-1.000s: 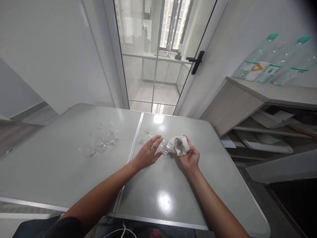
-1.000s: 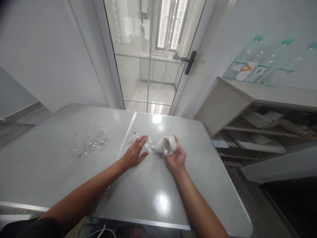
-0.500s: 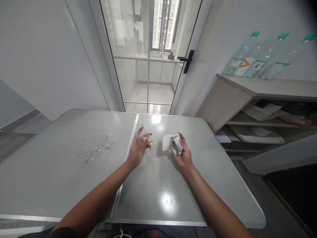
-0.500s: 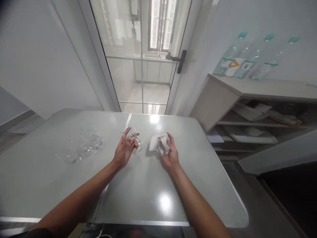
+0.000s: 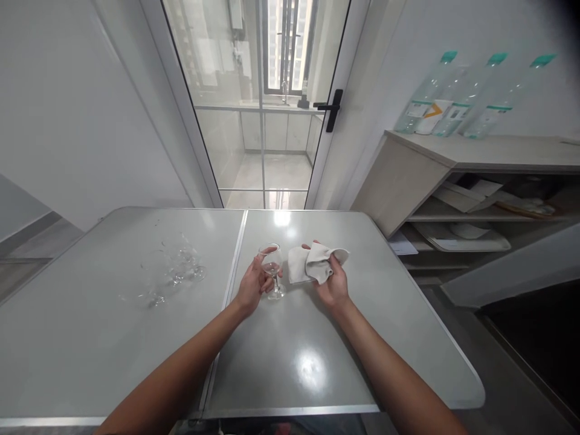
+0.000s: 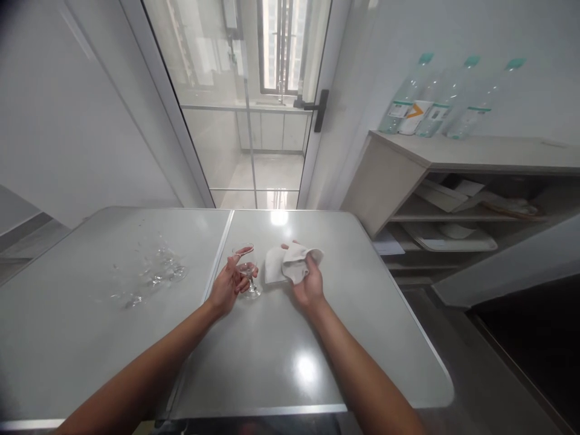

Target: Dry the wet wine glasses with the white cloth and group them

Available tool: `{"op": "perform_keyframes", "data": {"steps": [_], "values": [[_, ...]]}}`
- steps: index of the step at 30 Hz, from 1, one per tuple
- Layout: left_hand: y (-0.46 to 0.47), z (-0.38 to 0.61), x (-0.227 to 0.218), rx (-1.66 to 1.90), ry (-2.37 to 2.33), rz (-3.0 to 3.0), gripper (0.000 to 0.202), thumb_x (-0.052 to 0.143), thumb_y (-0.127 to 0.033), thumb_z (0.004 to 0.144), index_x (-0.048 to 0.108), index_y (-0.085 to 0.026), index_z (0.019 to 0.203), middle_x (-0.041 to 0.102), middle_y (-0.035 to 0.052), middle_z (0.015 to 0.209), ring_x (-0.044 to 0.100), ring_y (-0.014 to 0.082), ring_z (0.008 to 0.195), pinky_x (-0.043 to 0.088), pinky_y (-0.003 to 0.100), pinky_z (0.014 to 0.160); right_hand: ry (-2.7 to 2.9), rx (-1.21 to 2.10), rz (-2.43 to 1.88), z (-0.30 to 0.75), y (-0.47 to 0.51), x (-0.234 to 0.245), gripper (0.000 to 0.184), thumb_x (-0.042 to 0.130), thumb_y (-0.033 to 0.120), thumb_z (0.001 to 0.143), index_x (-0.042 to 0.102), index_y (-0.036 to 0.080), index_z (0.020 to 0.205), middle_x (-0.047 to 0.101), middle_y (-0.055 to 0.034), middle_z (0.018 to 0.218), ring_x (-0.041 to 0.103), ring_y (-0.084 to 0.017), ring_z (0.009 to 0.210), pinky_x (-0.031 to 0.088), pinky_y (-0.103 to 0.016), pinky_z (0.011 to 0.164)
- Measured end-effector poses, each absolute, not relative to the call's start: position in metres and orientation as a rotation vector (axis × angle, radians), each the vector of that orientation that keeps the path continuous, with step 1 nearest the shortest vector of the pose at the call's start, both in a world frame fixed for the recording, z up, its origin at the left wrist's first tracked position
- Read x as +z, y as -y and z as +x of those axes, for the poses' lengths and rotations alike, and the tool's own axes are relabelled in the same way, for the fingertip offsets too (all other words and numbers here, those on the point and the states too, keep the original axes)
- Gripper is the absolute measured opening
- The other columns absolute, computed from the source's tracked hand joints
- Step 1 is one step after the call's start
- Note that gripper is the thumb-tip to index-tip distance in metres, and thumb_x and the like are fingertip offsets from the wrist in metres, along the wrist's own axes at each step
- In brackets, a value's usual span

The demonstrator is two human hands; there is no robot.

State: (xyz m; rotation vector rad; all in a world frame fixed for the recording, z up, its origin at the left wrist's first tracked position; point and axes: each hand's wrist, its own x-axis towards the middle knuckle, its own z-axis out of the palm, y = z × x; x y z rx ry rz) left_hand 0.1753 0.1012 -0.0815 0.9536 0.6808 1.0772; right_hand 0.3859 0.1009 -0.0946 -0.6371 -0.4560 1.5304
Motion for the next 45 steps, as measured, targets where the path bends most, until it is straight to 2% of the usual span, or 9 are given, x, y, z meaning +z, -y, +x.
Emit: {"op": "perform_keyframes", "data": {"steps": [9, 16, 20, 24, 28, 35, 38, 41, 45], "values": [[-0.094, 0.179, -0.095, 1.106, -0.659, 1.162, 0.075, 0.039, -0.081, 0.088, 0.045, -0.025, 0.137, 0.058, -0.0025, 0.078, 0.023, 0.0039, 0.044, 0.034, 0.018, 0.040, 0.595, 1.204, -1.089, 0.382, -0.098, -0.107, 0.045, 0.070, 0.058, 0.086, 0.076, 0.019, 0.108, 0.076, -0.0047, 0.104, 0.070, -0.018, 0.094, 0.055, -0.024, 0.080], [-0.096, 0.178, -0.095, 1.032, -0.706, 1.348, 0.066, 0.063, -0.054, 0.093, 0.028, -0.031, 0.144, 0.058, 0.0014, 0.103, 0.051, 0.0063, 0.057, 0.049, 0.020, 0.049, 0.175, 1.557, -0.919, 0.383, -0.105, -0.108, 0.029, 0.060, 0.044, 0.098, 0.073, 0.018, 0.095, 0.080, -0.0042, 0.092, 0.073, -0.019, 0.080, 0.061, -0.028, 0.072], [-0.100, 0.170, -0.094, 1.107, -0.911, 1.529, 0.063, 0.068, -0.052, 0.090, 0.040, -0.026, 0.141, 0.067, 0.0064, 0.107, 0.065, 0.0145, 0.080, 0.053, 0.025, 0.067, 0.125, 1.585, -0.878, 0.390, -0.110, -0.114, 0.026, 0.057, 0.038, 0.100, 0.072, 0.018, 0.098, 0.080, -0.0039, 0.090, 0.075, -0.018, 0.078, 0.063, -0.028, 0.072], [-0.102, 0.167, -0.091, 1.197, -0.970, 1.468, 0.056, 0.057, -0.060, 0.094, 0.048, -0.021, 0.133, 0.073, 0.0083, 0.098, 0.064, 0.0158, 0.076, 0.051, 0.028, 0.071, 0.181, 1.457, -0.808, 0.396, -0.115, -0.116, 0.015, 0.064, 0.034, 0.097, 0.071, 0.021, 0.100, 0.080, -0.0012, 0.096, 0.075, -0.018, 0.088, 0.063, -0.029, 0.081], [-0.103, 0.171, -0.086, 1.224, -0.882, 1.298, 0.055, 0.052, -0.061, 0.097, 0.044, -0.022, 0.135, 0.072, 0.0120, 0.112, 0.069, 0.0188, 0.083, 0.052, 0.035, 0.080, 0.203, 1.378, -0.768, 0.396, -0.117, -0.114, 0.016, 0.064, 0.035, 0.097, 0.071, 0.023, 0.105, 0.079, -0.0004, 0.109, 0.074, -0.017, 0.099, 0.063, -0.028, 0.083], [-0.105, 0.173, -0.087, 1.254, -0.829, 1.203, 0.051, 0.050, -0.056, 0.100, 0.040, -0.025, 0.138, 0.066, 0.0103, 0.114, 0.068, 0.0159, 0.077, 0.052, 0.033, 0.075, 0.268, 1.390, -0.784, 0.393, -0.111, -0.106, 0.019, 0.064, 0.036, 0.096, 0.073, 0.021, 0.105, 0.077, -0.0017, 0.112, 0.073, -0.017, 0.100, 0.061, -0.027, 0.081], [-0.106, 0.169, -0.090, 1.225, -0.857, 1.331, 0.053, 0.051, -0.055, 0.099, 0.038, -0.025, 0.141, 0.066, 0.0087, 0.111, 0.066, 0.0140, 0.073, 0.051, 0.030, 0.071, 0.273, 1.357, -0.817, 0.394, -0.111, -0.106, 0.022, 0.068, 0.040, 0.092, 0.072, 0.022, 0.104, 0.077, -0.0019, 0.109, 0.072, -0.019, 0.097, 0.061, -0.029, 0.076], [-0.105, 0.166, -0.093, 1.165, -0.951, 1.644, 0.059, 0.060, -0.050, 0.096, 0.038, -0.027, 0.146, 0.065, 0.0064, 0.109, 0.067, 0.0153, 0.082, 0.053, 0.033, 0.081, 0.303, 1.277, -0.908, 0.394, -0.112, -0.106, 0.020, 0.075, 0.034, 0.082, 0.071, 0.021, 0.096, 0.076, -0.0017, 0.097, 0.071, -0.018, 0.087, 0.058, -0.027, 0.071], [-0.099, 0.166, -0.097, 1.006, -1.068, 2.132, 0.066, 0.066, -0.050, 0.092, 0.040, -0.031, 0.149, 0.064, 0.0019, 0.102, 0.063, 0.0138, 0.079, 0.054, 0.030, 0.080, 0.592, 0.990, -0.942, 0.393, -0.103, -0.100, 0.022, 0.068, 0.028, 0.081, 0.066, 0.023, 0.102, 0.070, 0.0017, 0.094, 0.064, -0.015, 0.082, 0.051, -0.024, 0.071]]}}
